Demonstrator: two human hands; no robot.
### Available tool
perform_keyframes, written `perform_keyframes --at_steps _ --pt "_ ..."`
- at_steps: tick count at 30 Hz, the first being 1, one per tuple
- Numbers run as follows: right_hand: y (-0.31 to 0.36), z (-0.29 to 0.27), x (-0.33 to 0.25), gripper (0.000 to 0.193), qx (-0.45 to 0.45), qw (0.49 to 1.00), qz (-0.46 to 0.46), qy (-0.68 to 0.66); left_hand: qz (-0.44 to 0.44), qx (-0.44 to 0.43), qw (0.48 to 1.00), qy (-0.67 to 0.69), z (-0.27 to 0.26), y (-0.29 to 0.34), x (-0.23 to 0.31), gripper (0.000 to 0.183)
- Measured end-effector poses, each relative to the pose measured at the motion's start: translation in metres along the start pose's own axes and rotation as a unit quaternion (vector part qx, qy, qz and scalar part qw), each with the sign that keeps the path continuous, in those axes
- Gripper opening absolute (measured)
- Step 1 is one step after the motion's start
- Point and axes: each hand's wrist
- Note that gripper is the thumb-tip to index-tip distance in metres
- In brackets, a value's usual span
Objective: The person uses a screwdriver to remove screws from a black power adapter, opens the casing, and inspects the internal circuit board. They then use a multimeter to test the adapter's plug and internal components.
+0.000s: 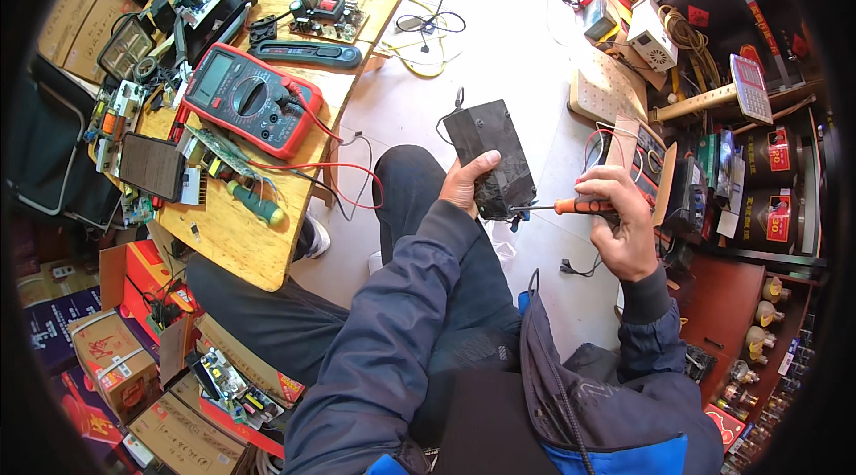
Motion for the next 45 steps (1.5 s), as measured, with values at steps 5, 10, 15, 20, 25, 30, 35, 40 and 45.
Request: perform_keyframes --at_steps 5,10,15,20,25,30,35,40,45 --pt "0.006 -0.005 0.002 0.025 -0.056 0.976 0.194 -0.081 -0.017 -0.01 1.0 -0.002 0.0 0.0 0.0 0.05" --pt "0.006 -0.001 0.005 0.03 0.016 0.999 0.031 -0.016 -0.018 -0.006 1.0 0.005 -0.001 0.001 0.001 0.051" --pt "0.003 -0.005 0.003 0.032 0.05 0.975 0.103 -0.192 -0.001 -0.001 1.0 0.01 -0.001 0.0 0.0 0.055" --pt "0.001 -0.016 0.013 0.025 0.037 0.998 0.054 -0.01 -0.048 -0.039 0.997 0.053 -0.008 -0.004 -0.002 0.058" --pt "0.004 -0.01 0.018 0.027 0.041 0.997 0.068 -0.016 -0.028 -0.021 0.999 0.038 -0.008 -0.003 0.001 0.06" --pt "0.007 -0.008 0.021 0.023 0.091 0.981 0.151 -0.083 -0.038 -0.016 0.998 0.046 -0.001 -0.001 0.005 0.059" --pt "0.0 0.007 0.032 0.019 0.164 0.939 0.235 -0.19 -0.025 0.009 0.999 0.048 -0.001 -0.005 0.001 0.06" --pt "-0.048 0.03 0.018 0.024 0.17 0.914 0.204 -0.306 -0.021 0.014 0.999 0.042 -0.005 -0.011 -0.005 0.054" --pt "-0.12 0.062 -0.014 0.031 0.134 0.93 0.103 -0.326 -0.006 -0.013 0.999 0.029 -0.003 -0.011 -0.007 0.052"
Point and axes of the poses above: each hand's wrist, its own y-axis away from the middle knuckle, its own z-axis out of the palm, x = y × z, and after that the axes turned 11 degrees about y, right-handed
